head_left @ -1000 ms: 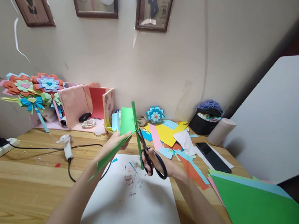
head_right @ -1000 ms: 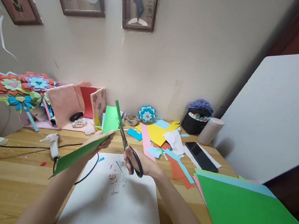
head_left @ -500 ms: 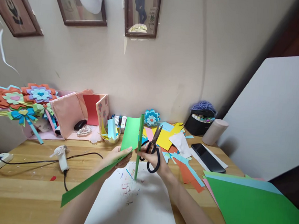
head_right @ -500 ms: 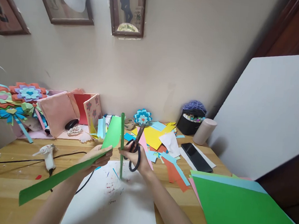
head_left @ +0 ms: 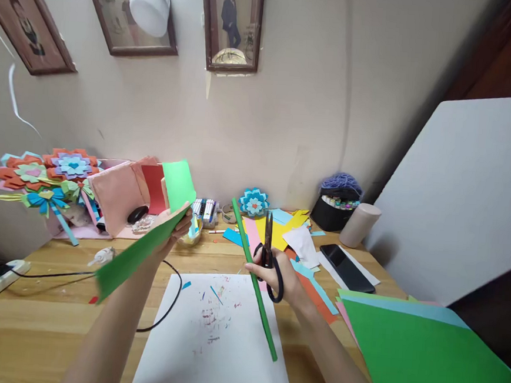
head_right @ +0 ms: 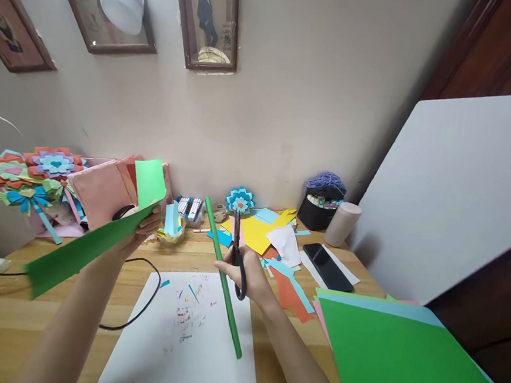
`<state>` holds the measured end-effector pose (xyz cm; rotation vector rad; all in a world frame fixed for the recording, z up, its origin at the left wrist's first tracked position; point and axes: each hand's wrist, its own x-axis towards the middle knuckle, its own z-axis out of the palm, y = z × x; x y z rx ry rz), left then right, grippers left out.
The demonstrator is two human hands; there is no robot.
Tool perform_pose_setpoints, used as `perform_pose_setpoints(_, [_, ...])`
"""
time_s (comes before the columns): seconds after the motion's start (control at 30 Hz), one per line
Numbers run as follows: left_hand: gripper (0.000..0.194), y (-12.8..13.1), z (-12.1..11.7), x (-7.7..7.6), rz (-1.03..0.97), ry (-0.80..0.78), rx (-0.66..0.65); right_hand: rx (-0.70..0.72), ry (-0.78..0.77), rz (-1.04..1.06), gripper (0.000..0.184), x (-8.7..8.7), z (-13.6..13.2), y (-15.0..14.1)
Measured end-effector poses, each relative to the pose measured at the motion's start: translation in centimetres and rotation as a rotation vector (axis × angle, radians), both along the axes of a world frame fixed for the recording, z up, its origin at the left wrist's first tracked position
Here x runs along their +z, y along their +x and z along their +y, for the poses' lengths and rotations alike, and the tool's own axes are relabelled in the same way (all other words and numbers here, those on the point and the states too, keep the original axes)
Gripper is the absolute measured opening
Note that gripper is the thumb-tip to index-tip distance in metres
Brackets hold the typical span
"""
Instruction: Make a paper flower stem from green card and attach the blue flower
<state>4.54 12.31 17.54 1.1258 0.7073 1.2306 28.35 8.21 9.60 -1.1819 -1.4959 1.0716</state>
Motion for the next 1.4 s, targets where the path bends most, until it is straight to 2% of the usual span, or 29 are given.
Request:
perform_pose_setpoints(0.07, [0.028,1.0,1.5,-1.1,0.233,0.011,0.100,-0.016,-0.059,0.068,0.032,-0.6,0.0,1.3])
perform_pose_setpoints(0.17, [0.029,4.2,3.6,-4.1,0.688,-0.079,0.234,-0.031,-0.119,0.266,0.034,-2.0,-0.1,3.2])
perform_pose_setpoints(0.23, [0.025,6.6,4.3,-6.3,0.772,-0.083,0.250,-0.049,-0.152,0.414,0.036,-3.3,-0.1,4.2])
perform_pose_setpoints(0.3, [0.019,8.8,4.2,-8.1,0.827,-0.059,0.320,-0.063,-0.182,0.528,0.038,-4.8,-0.2,4.8])
perform_pose_setpoints(0.37, [0.022,10.5,3.4,-9.4,0.897,0.038,0.453,-0.091,-0.190,0.582,0.038,-6.2,-0.2,5.0])
perform_pose_setpoints(0.4, [0.024,11.2,2.9,-9.9,0.974,0.175,0.542,-0.115,-0.187,0.593,0.038,-6.8,-0.3,5.0])
perform_pose_setpoints(0.43, [0.024,11.9,2.3,-10.2,1.041,0.315,0.565,-0.141,-0.181,0.599,0.038,-7.3,-0.3,4.9])
perform_pose_setpoints(0.5, [0.021,12.8,1.1,-10.5,1.092,0.517,0.435,-0.177,-0.168,0.602,0.037,-8.0,-0.5,4.6])
perform_pose_setpoints(0.57, [0.025,13.5,0.3,-10.6,1.083,0.603,0.307,-0.180,-0.166,0.591,0.037,-8.3,-0.8,4.3])
perform_pose_setpoints(0.73, [0.026,14.1,0.3,-11.0,0.975,0.585,0.125,-0.155,-0.150,0.478,0.035,-8.4,-1.3,3.7])
perform_pose_setpoints(0.8, [0.024,13.9,0.6,-11.2,0.969,0.591,0.101,-0.134,-0.154,0.445,0.036,-8.3,-1.4,3.6])
perform_pose_setpoints(1.0, [0.020,13.8,0.5,-11.1,1.097,0.725,0.172,-0.191,-0.142,0.419,0.042,-8.1,-1.4,3.4])
perform_pose_setpoints(1.1, [0.020,13.6,1.4,-10.8,0.948,0.588,0.196,-0.223,-0.150,0.436,0.044,-8.3,-1.3,3.6])
perform_pose_setpoints(1.2, [0.025,12.3,3.9,-10.4,0.832,0.413,0.293,-0.253,-0.168,0.449,0.041,-8.5,-1.2,4.0])
perform_pose_setpoints(1.3, [0.027,10.3,6.6,-10.2,0.810,0.339,0.365,-0.332,-0.172,0.510,0.038,-8.8,-1.0,4.6])
perform_pose_setpoints(1.33, [0.025,9.7,7.1,-10.2,0.833,0.314,0.433,-0.367,-0.165,0.543,0.038,-8.9,-0.9,4.7])
perform_pose_setpoints(1.4, [0.034,9.3,6.9,-10.7,0.947,0.312,0.535,-0.426,-0.147,0.623,0.037,-9.3,-0.6,4.9])
